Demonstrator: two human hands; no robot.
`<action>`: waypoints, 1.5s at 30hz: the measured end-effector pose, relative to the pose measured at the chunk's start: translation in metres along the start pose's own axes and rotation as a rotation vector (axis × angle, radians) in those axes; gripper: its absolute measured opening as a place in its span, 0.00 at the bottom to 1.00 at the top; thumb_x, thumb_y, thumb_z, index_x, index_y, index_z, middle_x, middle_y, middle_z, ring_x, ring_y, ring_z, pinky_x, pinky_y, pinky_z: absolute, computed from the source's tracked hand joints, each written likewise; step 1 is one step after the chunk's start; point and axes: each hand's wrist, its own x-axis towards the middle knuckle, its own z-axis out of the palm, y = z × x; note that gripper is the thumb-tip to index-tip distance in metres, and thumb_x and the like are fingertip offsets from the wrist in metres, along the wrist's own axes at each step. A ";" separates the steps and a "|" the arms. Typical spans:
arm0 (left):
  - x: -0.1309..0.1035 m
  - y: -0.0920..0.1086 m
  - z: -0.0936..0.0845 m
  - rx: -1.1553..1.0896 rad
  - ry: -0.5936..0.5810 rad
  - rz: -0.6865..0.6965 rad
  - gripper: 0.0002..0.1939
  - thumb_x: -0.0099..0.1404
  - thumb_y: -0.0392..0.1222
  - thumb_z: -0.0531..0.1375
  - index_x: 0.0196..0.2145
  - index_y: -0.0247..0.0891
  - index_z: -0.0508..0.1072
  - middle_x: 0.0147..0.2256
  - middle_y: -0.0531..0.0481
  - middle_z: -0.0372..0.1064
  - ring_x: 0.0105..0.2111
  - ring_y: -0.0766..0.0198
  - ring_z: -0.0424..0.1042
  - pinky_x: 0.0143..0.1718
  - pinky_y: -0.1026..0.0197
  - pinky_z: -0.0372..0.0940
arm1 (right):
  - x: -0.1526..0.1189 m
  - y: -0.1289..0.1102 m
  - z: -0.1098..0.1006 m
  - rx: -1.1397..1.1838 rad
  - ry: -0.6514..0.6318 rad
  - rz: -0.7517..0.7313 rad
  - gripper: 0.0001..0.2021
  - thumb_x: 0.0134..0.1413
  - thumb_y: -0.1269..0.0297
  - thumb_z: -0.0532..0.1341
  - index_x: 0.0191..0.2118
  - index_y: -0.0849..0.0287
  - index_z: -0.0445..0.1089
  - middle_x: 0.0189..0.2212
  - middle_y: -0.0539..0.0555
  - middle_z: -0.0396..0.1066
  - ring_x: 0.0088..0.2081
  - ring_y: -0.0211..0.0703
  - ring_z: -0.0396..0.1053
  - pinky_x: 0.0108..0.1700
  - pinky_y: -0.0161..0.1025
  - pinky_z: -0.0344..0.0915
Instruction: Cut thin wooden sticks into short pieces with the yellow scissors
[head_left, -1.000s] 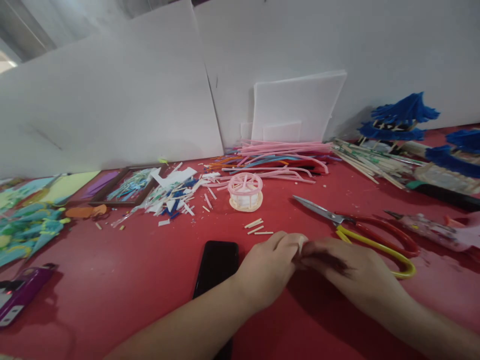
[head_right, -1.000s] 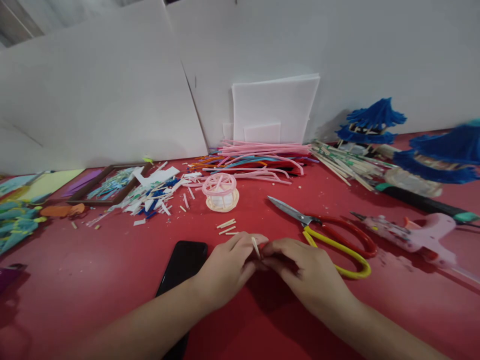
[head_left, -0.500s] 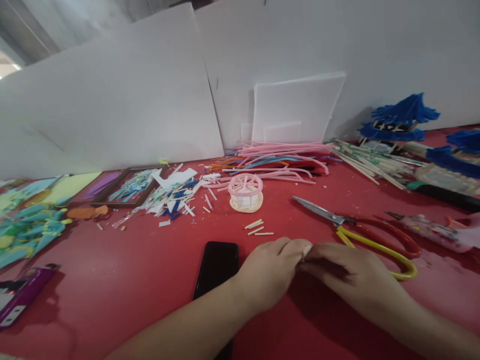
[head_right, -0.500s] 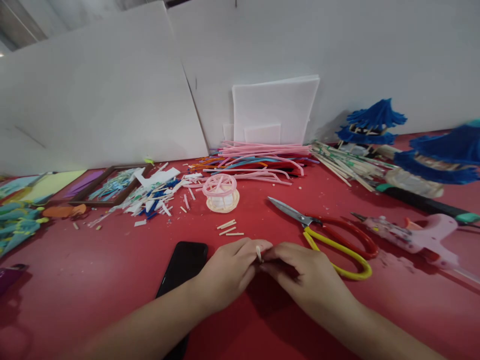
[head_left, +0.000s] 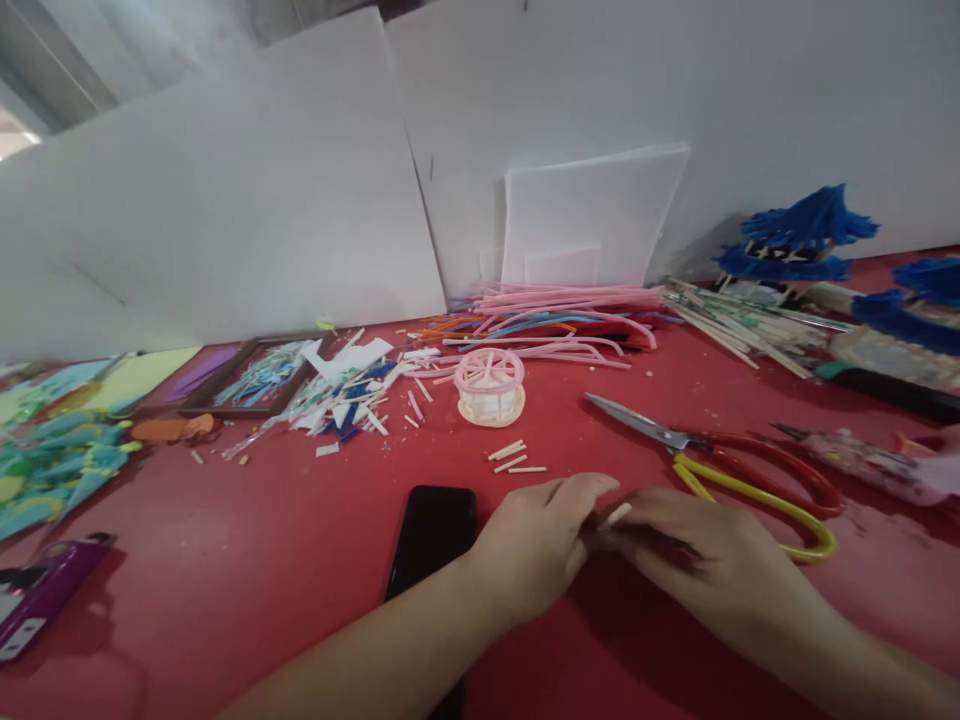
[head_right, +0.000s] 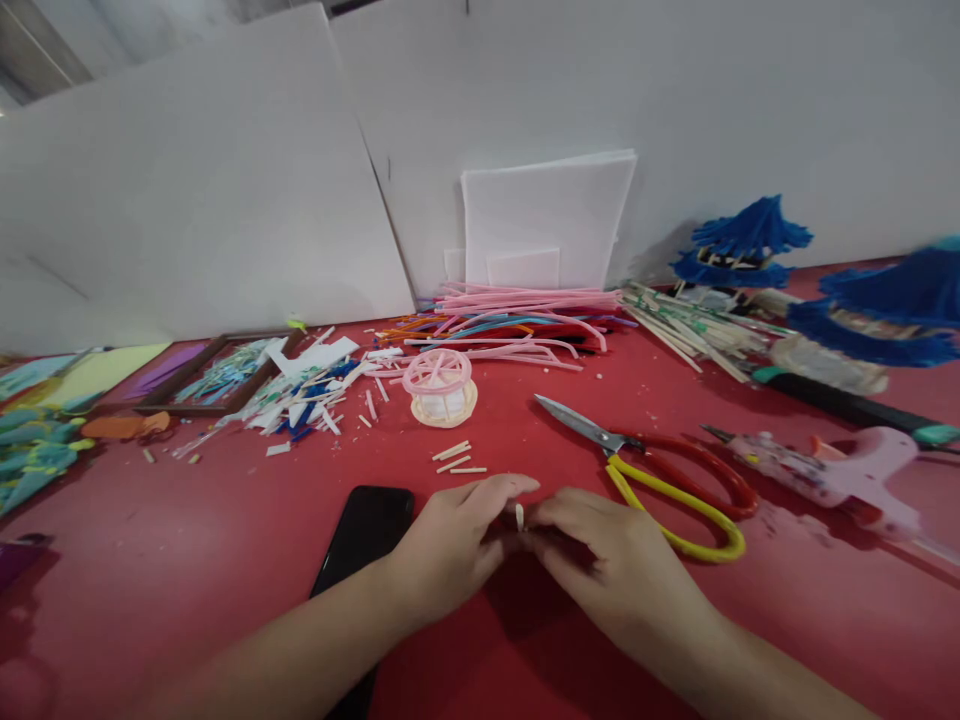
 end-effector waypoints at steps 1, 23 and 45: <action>0.000 -0.001 0.000 -0.011 0.004 -0.004 0.22 0.63 0.31 0.61 0.55 0.43 0.70 0.49 0.47 0.77 0.49 0.55 0.77 0.53 0.55 0.71 | 0.000 0.000 0.000 0.005 -0.007 0.004 0.10 0.59 0.64 0.57 0.31 0.51 0.75 0.27 0.50 0.78 0.28 0.40 0.76 0.31 0.34 0.72; 0.001 -0.002 0.002 -0.140 0.048 -0.074 0.15 0.61 0.30 0.63 0.44 0.41 0.70 0.38 0.49 0.79 0.38 0.60 0.78 0.42 0.60 0.69 | 0.002 -0.003 -0.001 -0.034 0.066 -0.094 0.11 0.59 0.69 0.57 0.33 0.51 0.76 0.28 0.47 0.79 0.28 0.36 0.77 0.32 0.30 0.72; 0.004 -0.010 0.010 -0.467 0.108 -0.120 0.16 0.57 0.30 0.67 0.34 0.42 0.62 0.33 0.51 0.78 0.37 0.59 0.80 0.39 0.61 0.70 | -0.021 0.059 -0.065 -0.909 0.044 0.233 0.17 0.51 0.59 0.54 0.43 0.59 0.72 0.39 0.64 0.78 0.40 0.60 0.77 0.41 0.53 0.71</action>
